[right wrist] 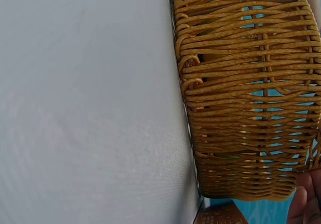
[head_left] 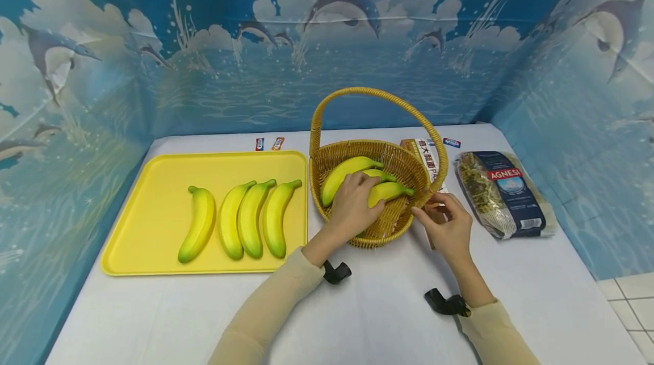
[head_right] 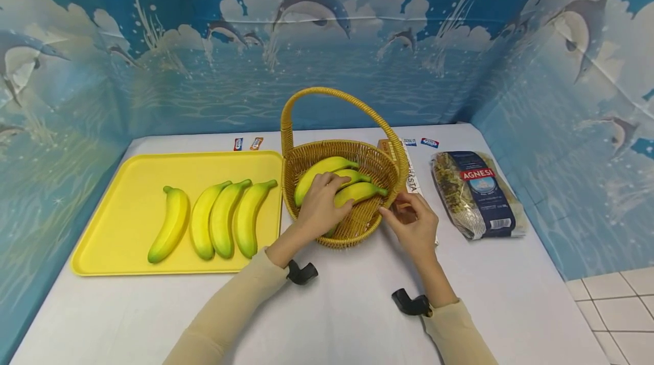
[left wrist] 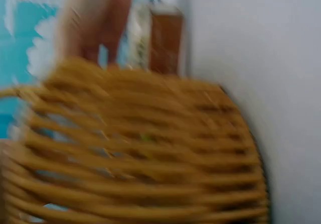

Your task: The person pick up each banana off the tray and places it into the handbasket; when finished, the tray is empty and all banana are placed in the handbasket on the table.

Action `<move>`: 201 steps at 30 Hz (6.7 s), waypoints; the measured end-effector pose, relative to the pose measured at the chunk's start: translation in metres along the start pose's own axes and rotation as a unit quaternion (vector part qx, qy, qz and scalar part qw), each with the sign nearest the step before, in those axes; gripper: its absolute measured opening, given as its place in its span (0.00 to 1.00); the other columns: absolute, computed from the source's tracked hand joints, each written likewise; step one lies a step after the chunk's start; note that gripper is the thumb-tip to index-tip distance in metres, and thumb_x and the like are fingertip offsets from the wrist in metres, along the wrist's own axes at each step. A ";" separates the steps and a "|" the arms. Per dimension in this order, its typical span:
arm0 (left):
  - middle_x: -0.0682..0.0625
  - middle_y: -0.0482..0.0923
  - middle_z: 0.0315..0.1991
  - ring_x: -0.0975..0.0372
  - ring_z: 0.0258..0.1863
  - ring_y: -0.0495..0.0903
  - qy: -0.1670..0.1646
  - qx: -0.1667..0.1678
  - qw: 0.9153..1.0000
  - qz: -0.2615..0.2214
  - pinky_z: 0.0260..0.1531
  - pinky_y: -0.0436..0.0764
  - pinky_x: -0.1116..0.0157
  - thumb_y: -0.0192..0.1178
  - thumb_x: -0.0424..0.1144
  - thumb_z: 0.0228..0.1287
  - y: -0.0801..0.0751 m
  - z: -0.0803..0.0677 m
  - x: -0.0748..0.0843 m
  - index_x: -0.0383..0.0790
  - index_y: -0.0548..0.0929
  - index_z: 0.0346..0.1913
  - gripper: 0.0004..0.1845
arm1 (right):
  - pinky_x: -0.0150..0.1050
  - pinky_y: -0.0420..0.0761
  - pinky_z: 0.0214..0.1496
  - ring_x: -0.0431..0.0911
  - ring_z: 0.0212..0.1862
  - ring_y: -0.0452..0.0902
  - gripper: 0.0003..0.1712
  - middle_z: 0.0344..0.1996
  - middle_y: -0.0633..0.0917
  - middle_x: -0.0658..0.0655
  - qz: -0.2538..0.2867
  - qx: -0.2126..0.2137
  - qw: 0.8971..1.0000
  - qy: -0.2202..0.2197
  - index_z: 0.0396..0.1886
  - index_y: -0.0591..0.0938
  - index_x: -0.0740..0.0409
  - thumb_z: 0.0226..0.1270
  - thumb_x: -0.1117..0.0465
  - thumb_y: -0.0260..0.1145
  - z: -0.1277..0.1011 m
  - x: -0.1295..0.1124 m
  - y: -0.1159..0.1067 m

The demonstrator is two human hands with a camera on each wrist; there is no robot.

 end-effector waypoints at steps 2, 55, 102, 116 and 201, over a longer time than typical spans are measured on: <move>0.47 0.77 0.53 0.56 0.51 0.73 0.017 0.004 1.000 -0.017 0.48 0.75 0.63 0.63 0.46 0.63 -0.010 -0.010 0.006 0.44 0.79 0.61 0.24 | 0.22 0.77 0.39 0.39 0.33 0.78 0.19 0.31 0.81 0.50 0.004 0.000 1.000 -0.001 0.38 0.82 0.77 0.42 0.83 0.73 0.000 0.001 0.000; 0.31 0.71 0.59 0.41 0.60 0.69 -0.404 0.150 0.893 -0.129 0.61 0.69 0.47 0.65 0.36 0.62 -0.128 -0.191 -0.236 0.30 0.67 0.69 0.33 | 0.22 0.77 0.38 0.39 0.33 0.77 0.18 0.30 0.80 0.72 0.012 -0.002 1.000 -0.019 0.37 0.81 0.79 0.41 0.85 0.72 0.001 0.000 0.000; 0.50 0.80 0.60 0.57 0.54 0.77 -0.015 -0.113 0.992 -0.052 0.51 0.77 0.63 0.69 0.48 0.58 -0.005 -0.016 0.001 0.44 0.78 0.64 0.30 | 0.23 0.77 0.38 0.42 0.33 0.78 0.19 0.31 0.81 0.59 -0.011 -0.003 1.000 -0.005 0.38 0.82 0.77 0.41 0.83 0.74 0.001 0.000 0.000; 0.52 0.80 0.60 0.58 0.53 0.77 -0.001 -0.117 0.993 -0.018 0.50 0.77 0.64 0.70 0.51 0.57 0.002 -0.017 0.001 0.46 0.78 0.63 0.31 | 0.23 0.77 0.38 0.27 0.35 0.75 0.20 0.32 0.80 0.51 0.003 -0.001 1.000 -0.015 0.38 0.82 0.78 0.40 0.84 0.73 0.001 -0.001 0.000; 0.41 0.80 0.46 0.55 0.42 0.80 -0.126 0.196 0.954 -0.187 0.39 0.80 0.64 0.69 0.35 0.51 -0.123 -0.063 -0.099 0.41 0.82 0.59 0.28 | 0.23 0.77 0.37 0.46 0.32 0.77 0.20 0.31 0.81 0.69 0.009 -0.001 1.000 -0.015 0.39 0.81 0.78 0.41 0.84 0.72 -0.002 0.004 -0.001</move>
Point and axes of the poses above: each hand's wrist, its own z-axis towards the middle knuckle, its own y-axis out of the palm, x = y × z, the point moved 2 cm from there along z, towards the middle knuckle
